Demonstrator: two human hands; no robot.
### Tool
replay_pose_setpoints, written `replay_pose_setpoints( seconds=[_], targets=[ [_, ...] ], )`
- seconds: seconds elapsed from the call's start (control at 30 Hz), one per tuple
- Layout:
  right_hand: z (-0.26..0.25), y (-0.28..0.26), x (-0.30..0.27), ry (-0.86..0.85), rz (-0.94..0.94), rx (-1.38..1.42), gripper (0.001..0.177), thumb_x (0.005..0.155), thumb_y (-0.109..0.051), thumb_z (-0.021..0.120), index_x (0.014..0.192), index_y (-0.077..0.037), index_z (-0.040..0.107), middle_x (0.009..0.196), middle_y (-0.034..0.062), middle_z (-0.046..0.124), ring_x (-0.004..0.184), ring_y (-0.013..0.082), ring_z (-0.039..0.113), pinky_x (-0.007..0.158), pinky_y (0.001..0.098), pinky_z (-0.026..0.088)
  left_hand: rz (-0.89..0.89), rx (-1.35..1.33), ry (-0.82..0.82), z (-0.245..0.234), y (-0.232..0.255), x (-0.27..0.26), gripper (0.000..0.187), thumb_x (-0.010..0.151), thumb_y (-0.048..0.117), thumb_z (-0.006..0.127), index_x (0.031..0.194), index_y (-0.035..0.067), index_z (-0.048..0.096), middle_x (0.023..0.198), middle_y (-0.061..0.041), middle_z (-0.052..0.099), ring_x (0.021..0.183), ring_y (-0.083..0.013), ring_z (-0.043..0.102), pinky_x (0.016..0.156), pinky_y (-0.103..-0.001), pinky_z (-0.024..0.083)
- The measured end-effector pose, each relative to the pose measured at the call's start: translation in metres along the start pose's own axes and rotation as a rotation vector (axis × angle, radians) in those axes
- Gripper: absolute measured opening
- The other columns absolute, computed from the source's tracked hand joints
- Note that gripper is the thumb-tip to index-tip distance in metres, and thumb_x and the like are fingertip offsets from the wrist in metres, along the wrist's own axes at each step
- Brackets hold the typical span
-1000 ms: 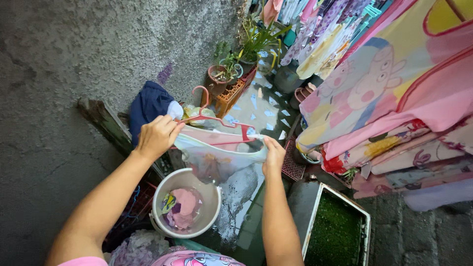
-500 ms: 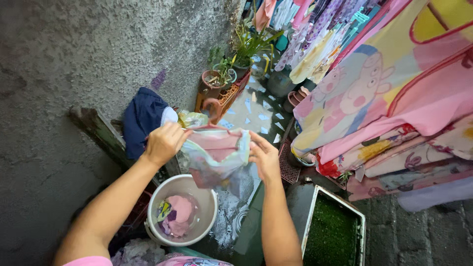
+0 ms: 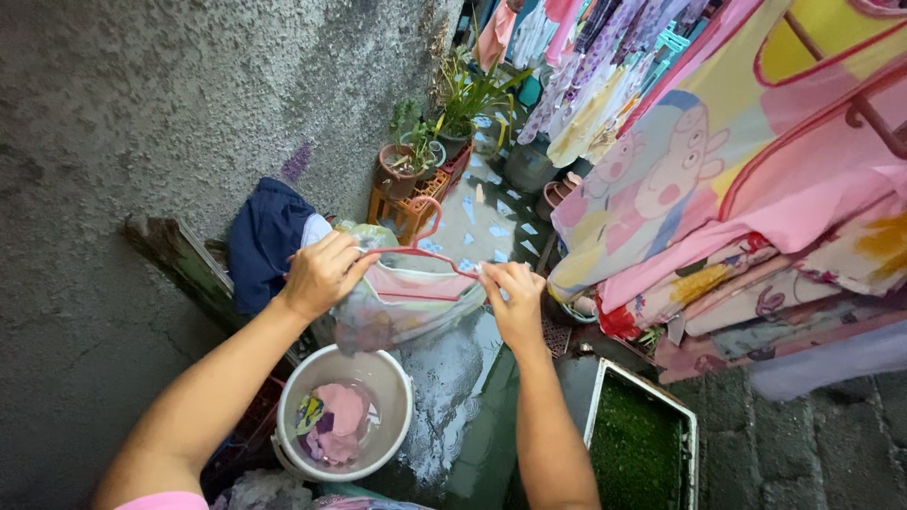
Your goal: The person washes clothes in a basin, wrings them out by hand, and hangs them on hangers to dry on a rack.
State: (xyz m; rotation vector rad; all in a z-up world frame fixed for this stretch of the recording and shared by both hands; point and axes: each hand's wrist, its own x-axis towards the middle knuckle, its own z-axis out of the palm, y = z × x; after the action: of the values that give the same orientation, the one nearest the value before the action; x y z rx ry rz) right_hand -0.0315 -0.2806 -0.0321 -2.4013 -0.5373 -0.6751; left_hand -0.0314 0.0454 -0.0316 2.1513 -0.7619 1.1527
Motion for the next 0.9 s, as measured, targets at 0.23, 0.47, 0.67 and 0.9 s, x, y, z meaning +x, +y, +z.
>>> replay_pose_setpoints(
  seconds=[0.23,0.47,0.67,0.9],
  targets=[
    [0.007,-0.022,0.014,0.193,0.156,0.695,0.017,0.100,-0.008,0.068,0.114,-0.004,0.076,0.123,0.0106,0.067,0.112,0.0223,0.062,0.099,0.0307,0.048,0.117,0.032,-0.035,-0.005,0.016,0.020,0.020,0.084,0.013,0.081,0.080,0.002,0.065,0.080,-0.011,0.063,0.072,-0.0289,0.062,0.060,-0.040,0.049],
    [-0.028,-0.030,0.013,0.036,0.069,0.273,0.027,0.100,-0.006,0.062,0.124,-0.004,0.074,0.109,0.0054,0.070,0.097,0.0153,0.062,0.082,0.0300,0.051,0.052,-0.063,0.017,-0.006,0.015,0.032,0.017,0.087,0.010,0.080,0.083,0.002,0.065,0.084,-0.010,0.064,0.078,-0.0291,0.064,0.066,-0.040,0.051],
    [-0.044,-0.019,0.008,-0.088,0.154,0.587,0.019,0.098,-0.007,0.063,0.113,-0.002,0.073,0.103,0.0080,0.065,0.089,0.0122,0.063,0.075,0.0266,0.049,-0.010,-0.101,0.000,-0.006,0.008,0.028,0.020,0.087,0.013,0.081,0.080,0.002,0.065,0.081,-0.010,0.063,0.075,-0.0290,0.064,0.064,-0.040,0.050],
    [-0.029,-0.005,-0.008,-0.227,0.236,0.413,0.016,0.100,-0.010,0.066,0.109,0.003,0.069,0.084,0.0059,0.070,0.078,0.0112,0.065,0.071,0.0259,0.052,-0.141,-0.096,-0.127,-0.006,-0.003,0.029,0.024,0.082,0.020,0.084,0.075,0.006,0.067,0.087,-0.008,0.067,0.086,-0.0288,0.064,0.073,-0.044,0.049]
  ],
)
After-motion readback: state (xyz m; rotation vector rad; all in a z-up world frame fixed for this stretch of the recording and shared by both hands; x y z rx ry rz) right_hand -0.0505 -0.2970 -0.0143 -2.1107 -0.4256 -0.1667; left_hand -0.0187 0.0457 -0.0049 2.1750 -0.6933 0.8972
